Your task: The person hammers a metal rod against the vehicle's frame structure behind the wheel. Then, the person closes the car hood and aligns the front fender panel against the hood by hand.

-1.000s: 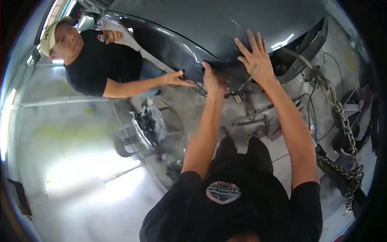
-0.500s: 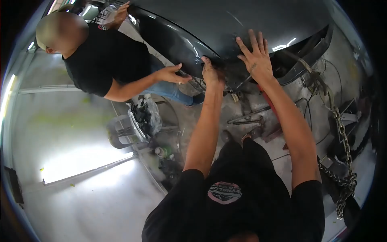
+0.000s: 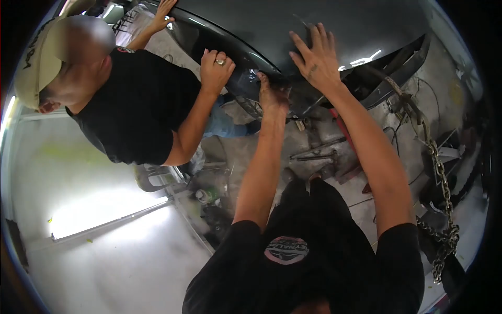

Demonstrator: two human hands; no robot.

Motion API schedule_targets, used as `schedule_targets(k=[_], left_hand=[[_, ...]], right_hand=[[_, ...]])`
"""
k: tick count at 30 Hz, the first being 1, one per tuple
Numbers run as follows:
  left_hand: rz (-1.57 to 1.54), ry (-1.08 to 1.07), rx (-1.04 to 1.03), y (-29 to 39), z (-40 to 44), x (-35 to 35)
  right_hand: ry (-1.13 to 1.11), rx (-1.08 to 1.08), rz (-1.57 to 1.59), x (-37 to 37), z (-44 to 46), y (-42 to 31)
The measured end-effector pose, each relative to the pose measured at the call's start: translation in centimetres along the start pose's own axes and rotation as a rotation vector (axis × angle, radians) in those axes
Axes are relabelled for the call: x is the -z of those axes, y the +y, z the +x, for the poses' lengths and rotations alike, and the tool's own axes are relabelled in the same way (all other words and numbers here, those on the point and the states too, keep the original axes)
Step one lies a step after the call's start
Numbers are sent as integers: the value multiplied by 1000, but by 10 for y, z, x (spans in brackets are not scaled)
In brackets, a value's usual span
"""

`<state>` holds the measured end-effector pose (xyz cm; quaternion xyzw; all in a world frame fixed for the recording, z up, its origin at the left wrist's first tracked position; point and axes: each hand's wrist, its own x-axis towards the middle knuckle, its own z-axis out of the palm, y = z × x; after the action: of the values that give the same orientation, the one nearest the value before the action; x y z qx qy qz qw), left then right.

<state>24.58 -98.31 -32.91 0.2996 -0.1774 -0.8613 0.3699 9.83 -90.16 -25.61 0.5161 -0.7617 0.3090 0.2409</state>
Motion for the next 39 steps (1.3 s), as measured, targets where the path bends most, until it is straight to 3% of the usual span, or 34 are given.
schedule_targets(k=[2, 8, 11, 17, 20, 26, 29, 35, 39], left_hand=[[3, 68, 24, 4, -3, -6], [-36, -142, -58, -4, 1, 0], [12, -99, -54, -1, -4, -5], [-100, -136, 160, 8, 6, 11], [13, -199, 105, 13, 5, 18], [13, -83, 40, 11, 3, -2], [6, -159, 4, 8, 14, 9], [210, -152, 107, 27, -19, 14], [89, -66, 125, 33, -23, 21]], right_hand=[[13, -15, -84, -10, 1, -5], [8, -47, -98, -27, -3, 2], [-2, -58, -105, -26, -2, -2], [35, -52, -102, -23, -2, -1], [31, -68, -70, -23, -4, 1], [14, -80, -63, -24, -4, 3], [-2, -82, -59, -24, -3, 3], [46, -68, 97, -23, -10, 13], [66, -37, 210, -18, -15, 22]])
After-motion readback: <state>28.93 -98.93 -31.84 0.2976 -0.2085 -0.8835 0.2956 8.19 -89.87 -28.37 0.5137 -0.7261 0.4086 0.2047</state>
